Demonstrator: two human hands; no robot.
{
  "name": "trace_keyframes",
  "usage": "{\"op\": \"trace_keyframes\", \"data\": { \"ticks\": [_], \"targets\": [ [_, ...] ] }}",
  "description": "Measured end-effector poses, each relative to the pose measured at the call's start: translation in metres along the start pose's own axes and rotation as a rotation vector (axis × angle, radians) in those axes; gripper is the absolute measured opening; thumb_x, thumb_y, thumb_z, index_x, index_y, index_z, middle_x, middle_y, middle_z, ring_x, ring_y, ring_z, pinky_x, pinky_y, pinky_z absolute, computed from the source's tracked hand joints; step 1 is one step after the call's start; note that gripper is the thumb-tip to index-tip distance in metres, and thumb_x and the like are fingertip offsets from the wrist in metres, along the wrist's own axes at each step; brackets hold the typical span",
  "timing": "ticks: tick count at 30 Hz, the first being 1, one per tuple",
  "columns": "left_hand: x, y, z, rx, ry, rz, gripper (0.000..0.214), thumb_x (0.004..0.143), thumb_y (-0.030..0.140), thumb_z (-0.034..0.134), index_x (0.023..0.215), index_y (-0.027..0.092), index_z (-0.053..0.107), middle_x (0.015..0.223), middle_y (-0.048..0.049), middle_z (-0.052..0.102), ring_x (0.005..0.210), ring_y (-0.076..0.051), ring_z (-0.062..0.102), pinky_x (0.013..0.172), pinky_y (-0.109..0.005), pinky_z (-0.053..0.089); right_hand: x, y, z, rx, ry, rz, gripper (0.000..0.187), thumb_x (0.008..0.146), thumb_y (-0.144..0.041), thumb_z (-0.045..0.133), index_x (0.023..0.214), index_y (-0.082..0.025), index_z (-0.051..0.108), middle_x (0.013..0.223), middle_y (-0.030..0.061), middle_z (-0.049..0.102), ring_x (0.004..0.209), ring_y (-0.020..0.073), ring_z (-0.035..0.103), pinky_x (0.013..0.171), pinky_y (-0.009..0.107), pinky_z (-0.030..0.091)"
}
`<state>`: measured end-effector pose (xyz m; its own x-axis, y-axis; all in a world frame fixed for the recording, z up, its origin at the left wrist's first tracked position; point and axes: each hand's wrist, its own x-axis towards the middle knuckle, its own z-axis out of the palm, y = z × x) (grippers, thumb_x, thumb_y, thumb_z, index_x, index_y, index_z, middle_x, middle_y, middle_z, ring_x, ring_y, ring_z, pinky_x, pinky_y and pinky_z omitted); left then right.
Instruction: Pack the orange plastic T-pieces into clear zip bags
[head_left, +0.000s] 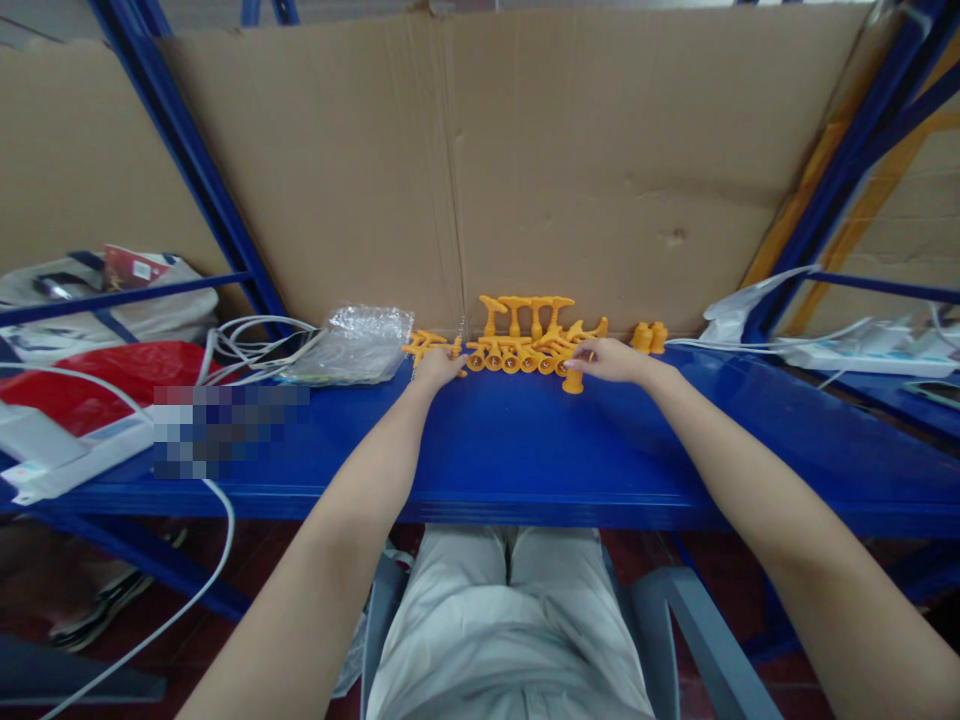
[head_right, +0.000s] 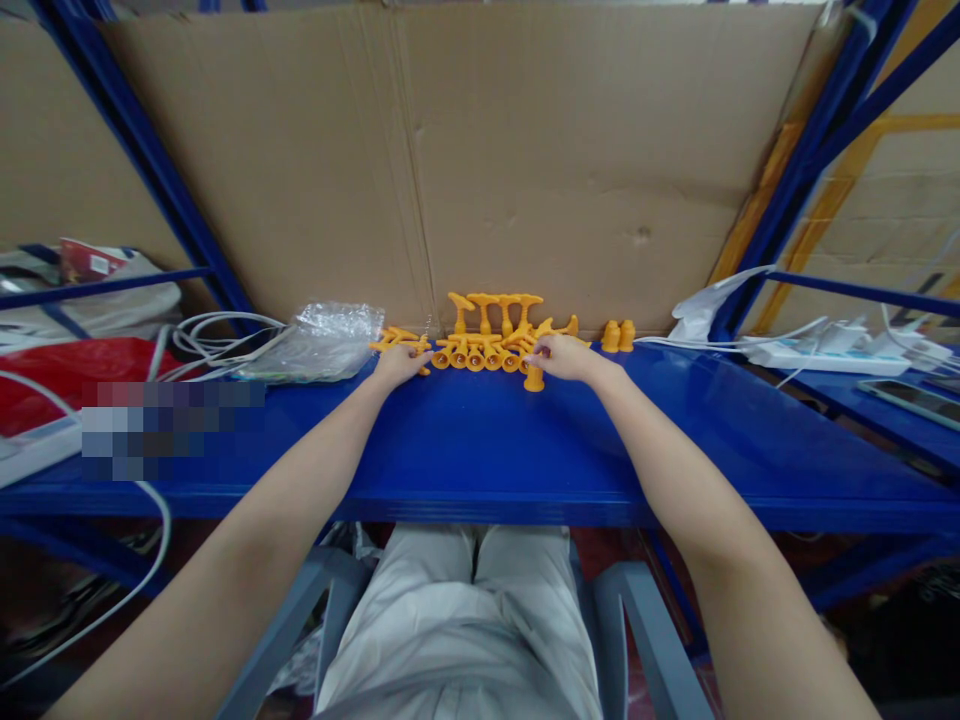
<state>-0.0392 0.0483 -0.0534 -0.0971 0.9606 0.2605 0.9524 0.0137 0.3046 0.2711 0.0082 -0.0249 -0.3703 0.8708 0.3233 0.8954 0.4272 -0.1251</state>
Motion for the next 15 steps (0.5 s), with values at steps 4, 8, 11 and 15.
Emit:
{"op": "trace_keyframes", "data": {
  "ticks": [4,8,11,15],
  "targets": [
    [0.001,0.001,0.001,-0.001,-0.004,-0.021,0.031,0.089,0.039,0.058,0.105,0.015,0.070,0.102,-0.0125,0.075,0.099,-0.024,0.070,0.081,-0.027,0.052,0.001,0.008,0.008,0.008,-0.096,-0.009,0.022,0.080,-0.039,0.070,0.078,-0.018,0.070,0.072,0.0039,0.068,0.067,0.0174,0.062,0.060,0.026,0.043],
    [0.000,0.001,0.002,0.001,0.008,-0.030,0.034,0.088,0.038,0.059,0.110,0.013,0.069,0.106,-0.0140,0.075,0.104,-0.025,0.069,0.084,-0.028,0.052,0.004,0.014,0.020,0.022,-0.121,-0.013,0.024,0.076,-0.042,0.074,0.073,-0.019,0.068,0.065,0.0013,0.064,0.063,0.0159,0.057,0.058,0.026,0.040],
    [0.000,0.001,0.003,0.002,0.018,-0.018,0.034,0.086,0.036,0.060,0.111,0.014,0.069,0.114,-0.0138,0.073,0.110,-0.026,0.067,0.087,-0.028,0.052,0.005,0.013,0.029,0.062,-0.123,-0.012,0.028,0.076,-0.045,0.074,0.072,-0.018,0.068,0.068,0.0026,0.064,0.064,0.0155,0.056,0.059,0.026,0.039],
    [0.001,-0.001,0.006,-0.025,0.024,-0.004,0.031,0.083,0.035,0.063,0.109,0.019,0.071,0.113,-0.0106,0.074,0.109,-0.027,0.067,0.090,-0.029,0.052,0.006,0.005,0.038,0.182,-0.118,-0.050,0.028,0.080,-0.042,0.069,0.069,-0.017,0.065,0.066,0.0017,0.061,0.063,0.0145,0.054,0.061,0.027,0.039]
  ]
}}
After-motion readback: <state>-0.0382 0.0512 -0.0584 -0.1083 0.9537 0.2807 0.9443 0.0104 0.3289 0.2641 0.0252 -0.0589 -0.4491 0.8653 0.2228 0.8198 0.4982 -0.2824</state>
